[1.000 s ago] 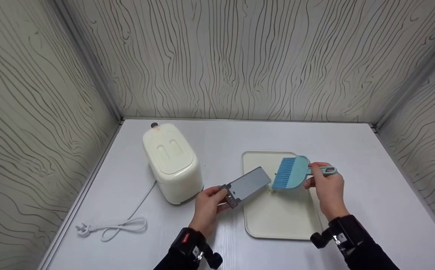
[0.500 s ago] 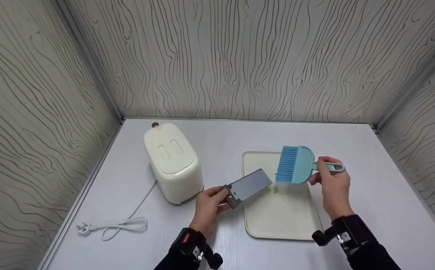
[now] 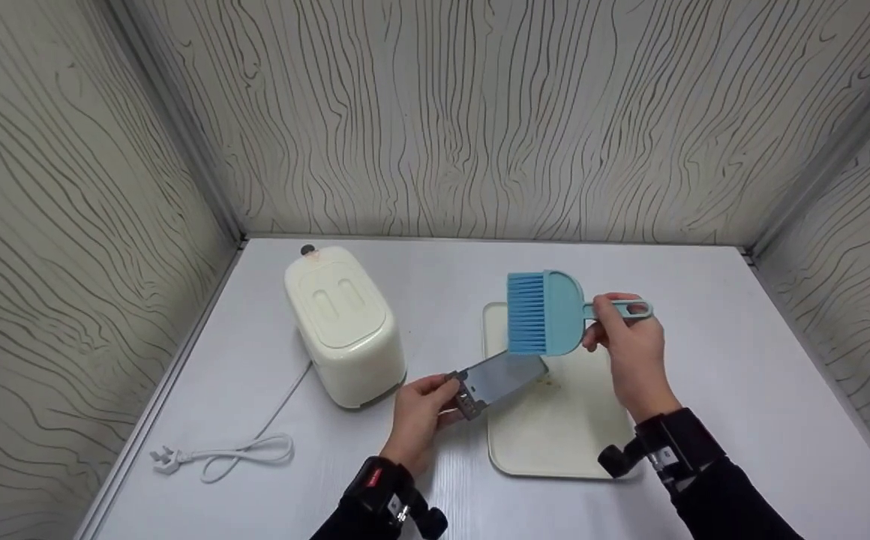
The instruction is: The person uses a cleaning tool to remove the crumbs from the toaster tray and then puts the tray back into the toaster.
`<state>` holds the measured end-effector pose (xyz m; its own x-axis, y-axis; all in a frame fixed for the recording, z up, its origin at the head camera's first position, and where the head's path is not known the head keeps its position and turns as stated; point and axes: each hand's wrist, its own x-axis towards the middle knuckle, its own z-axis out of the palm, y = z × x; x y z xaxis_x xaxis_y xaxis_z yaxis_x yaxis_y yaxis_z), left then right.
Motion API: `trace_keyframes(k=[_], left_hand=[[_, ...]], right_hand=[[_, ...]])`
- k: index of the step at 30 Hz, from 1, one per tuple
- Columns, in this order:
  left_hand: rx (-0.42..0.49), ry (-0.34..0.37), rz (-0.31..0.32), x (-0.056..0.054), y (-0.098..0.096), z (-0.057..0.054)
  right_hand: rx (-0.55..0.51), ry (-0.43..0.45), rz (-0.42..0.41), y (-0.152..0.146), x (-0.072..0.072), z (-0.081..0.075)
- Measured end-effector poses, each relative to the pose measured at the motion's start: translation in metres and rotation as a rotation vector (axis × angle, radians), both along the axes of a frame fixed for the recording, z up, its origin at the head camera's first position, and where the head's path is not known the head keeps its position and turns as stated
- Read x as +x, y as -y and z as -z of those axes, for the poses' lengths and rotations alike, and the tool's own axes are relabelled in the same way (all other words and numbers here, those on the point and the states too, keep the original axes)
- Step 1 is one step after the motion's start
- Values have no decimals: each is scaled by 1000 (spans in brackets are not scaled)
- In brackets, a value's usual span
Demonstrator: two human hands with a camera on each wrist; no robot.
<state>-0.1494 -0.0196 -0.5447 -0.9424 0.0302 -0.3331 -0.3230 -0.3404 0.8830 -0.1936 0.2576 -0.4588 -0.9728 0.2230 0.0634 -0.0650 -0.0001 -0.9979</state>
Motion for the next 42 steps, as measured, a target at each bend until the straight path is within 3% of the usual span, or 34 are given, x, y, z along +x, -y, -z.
trace_keyframes(k=[9, 16, 27, 32, 42], left_hand=[[-10, 15, 6, 2, 0, 1], [3, 4, 11, 2, 0, 3], [4, 1, 12, 3, 2, 2], [-16, 20, 15, 2, 3, 1], [-18, -20, 10, 4, 2, 3]], right_hand=[[13, -1, -187, 38, -1, 0], [2, 35, -241, 51, -3, 8], [101, 74, -218, 49, -8, 16], [194, 83, -182, 39, -13, 20], [358, 61, -101, 16, -17, 21]])
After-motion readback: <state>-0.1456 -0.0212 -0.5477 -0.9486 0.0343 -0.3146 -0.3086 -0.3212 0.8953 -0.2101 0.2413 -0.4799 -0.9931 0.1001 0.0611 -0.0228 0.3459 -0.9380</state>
